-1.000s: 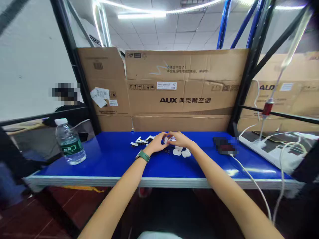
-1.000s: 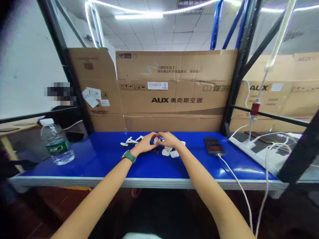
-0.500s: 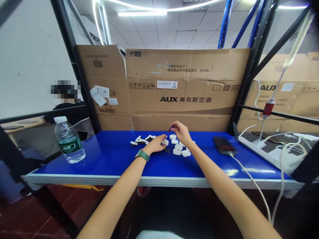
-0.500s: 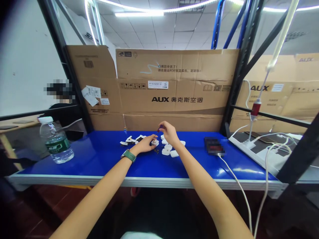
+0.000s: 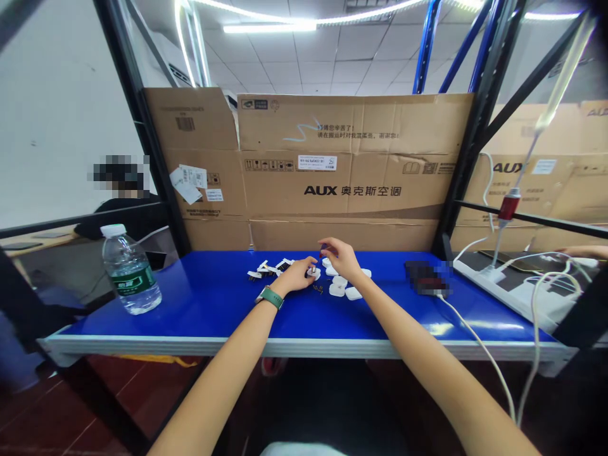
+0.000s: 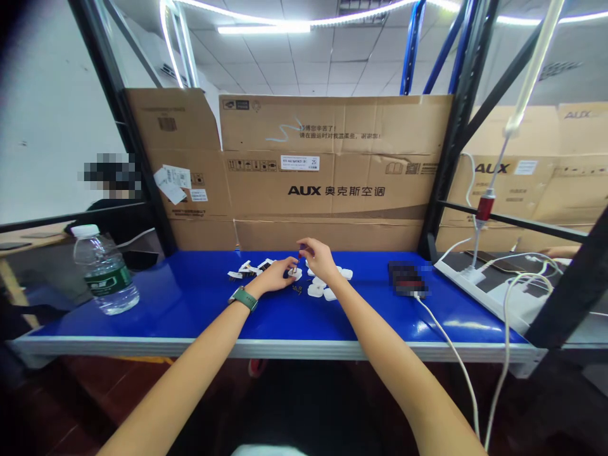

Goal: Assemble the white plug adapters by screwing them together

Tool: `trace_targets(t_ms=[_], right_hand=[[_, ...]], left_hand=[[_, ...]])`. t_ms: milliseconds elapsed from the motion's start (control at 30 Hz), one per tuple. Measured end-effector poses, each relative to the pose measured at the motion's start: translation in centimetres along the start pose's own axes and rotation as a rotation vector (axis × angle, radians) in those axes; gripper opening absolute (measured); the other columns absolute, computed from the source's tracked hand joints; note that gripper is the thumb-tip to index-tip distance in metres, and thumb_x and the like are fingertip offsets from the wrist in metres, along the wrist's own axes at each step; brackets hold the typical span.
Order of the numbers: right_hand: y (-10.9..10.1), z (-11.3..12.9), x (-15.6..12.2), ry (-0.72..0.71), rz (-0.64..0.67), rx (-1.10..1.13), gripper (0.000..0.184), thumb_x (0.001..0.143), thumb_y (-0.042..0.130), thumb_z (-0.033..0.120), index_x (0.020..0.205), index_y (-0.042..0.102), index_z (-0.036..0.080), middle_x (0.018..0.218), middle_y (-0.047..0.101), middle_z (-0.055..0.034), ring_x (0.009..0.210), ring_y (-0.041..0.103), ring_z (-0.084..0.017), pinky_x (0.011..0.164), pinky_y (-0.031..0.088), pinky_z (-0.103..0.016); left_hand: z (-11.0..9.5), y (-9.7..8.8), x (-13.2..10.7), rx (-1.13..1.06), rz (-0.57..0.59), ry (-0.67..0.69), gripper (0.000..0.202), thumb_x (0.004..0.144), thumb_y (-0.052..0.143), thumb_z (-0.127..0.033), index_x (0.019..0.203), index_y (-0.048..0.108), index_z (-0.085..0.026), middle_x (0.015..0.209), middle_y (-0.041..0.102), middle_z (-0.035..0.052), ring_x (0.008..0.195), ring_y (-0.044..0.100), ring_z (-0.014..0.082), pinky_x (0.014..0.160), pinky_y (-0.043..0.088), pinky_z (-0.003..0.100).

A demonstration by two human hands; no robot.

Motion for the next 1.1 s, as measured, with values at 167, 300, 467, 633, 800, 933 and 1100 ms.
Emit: trace_targets(t_ms=[167, 300, 467, 633, 800, 933, 1100], right_hand=[[-0.1, 0.1, -0.1, 0.014, -0.012, 0.002, 0.028, 0.089, 0.060, 0.020, 0.114, 0.074, 0.022, 0.099, 0.077, -0.0066, 0.083, 0.073, -0.019, 0.081, 0.059, -0.033], [-0.2, 0.4, -0.1, -0.008, 0.010, 0.008, 0.032, 0.089, 0.059, 0.019, 0.117, 0.074, 0.022, 0.101, 0.077, -0.0067, 0.086, 0.074, -0.019, 0.083, 0.059, -0.033], [-0.2, 0.4, -0.1, -0.012, -0.008, 0.012, 0.032, 0.088, 0.060, 0.020, 0.117, 0.074, 0.021, 0.100, 0.077, -0.0065, 0.081, 0.074, -0.019, 0.080, 0.060, -0.032], [-0.2, 0.3, -0.1, 0.024, -0.019, 0.026, 0.032, 0.089, 0.060, 0.022, 0.118, 0.074, 0.021, 0.100, 0.077, -0.0072, 0.081, 0.074, -0.019, 0.080, 0.061, -0.034], [-0.2, 0.3, -0.1, 0.031, -0.016, 0.030, 0.032, 0.088, 0.060, 0.022, 0.117, 0.074, 0.022, 0.099, 0.077, -0.0068, 0.082, 0.074, -0.019, 0.080, 0.062, -0.035], [-0.3, 0.2, 0.0, 0.049, -0.040, 0.035, 0.031, 0.088, 0.061, 0.024, 0.116, 0.074, 0.022, 0.098, 0.076, -0.0070, 0.080, 0.073, -0.019, 0.079, 0.061, -0.034], [-0.4, 0.3, 0.0, 0.064, -0.062, 0.028, 0.030, 0.088, 0.063, 0.027, 0.116, 0.074, 0.020, 0.096, 0.076, -0.0072, 0.081, 0.072, -0.020, 0.080, 0.061, -0.035]], left_hand=[[0.4, 0.3, 0.2, -0.033, -0.016, -0.015, 0.042, 0.085, 0.073, -0.028, 0.124, 0.061, -0.021, 0.116, 0.074, 0.0089, 0.111, 0.071, 0.0279, 0.099, 0.054, 0.040], [0.0, 0.4, 0.2, 0.014, -0.039, -0.026, 0.037, 0.084, 0.077, -0.036, 0.116, 0.065, -0.021, 0.112, 0.073, 0.0072, 0.105, 0.070, 0.0268, 0.095, 0.053, 0.037], [-1.7, -0.6, -0.2, 0.201, -0.025, -0.094, 0.045, 0.085, 0.074, -0.054, 0.118, 0.069, -0.023, 0.121, 0.072, 0.0080, 0.112, 0.068, 0.0323, 0.103, 0.046, 0.046], [-2.3, -1.6, -0.3, 0.139, 0.054, -0.079, 0.038, 0.094, 0.056, -0.022, 0.130, 0.067, -0.027, 0.136, 0.069, 0.0063, 0.130, 0.061, 0.0296, 0.110, 0.040, 0.044], [-1.9, -1.9, -0.4, 0.161, 0.121, -0.003, 0.045, 0.089, 0.061, -0.016, 0.133, 0.067, -0.025, 0.140, 0.067, 0.0081, 0.130, 0.061, 0.0311, 0.109, 0.039, 0.043], [-1.7, -1.7, -0.4, 0.156, 0.093, -0.024, 0.038, 0.090, 0.071, -0.030, 0.127, 0.069, -0.025, 0.130, 0.070, 0.0074, 0.123, 0.063, 0.0304, 0.104, 0.041, 0.040], [-1.6, -1.2, -0.4, 0.162, 0.063, -0.006, 0.040, 0.088, 0.075, -0.050, 0.120, 0.072, -0.025, 0.116, 0.070, 0.0065, 0.116, 0.064, 0.0287, 0.100, 0.041, 0.038]])
Point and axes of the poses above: each hand's wrist, its own x-axis towards the middle knuckle, its own y-axis out of the palm, z = x × y, the point moved 1 cm from there along x, towards the middle knuckle
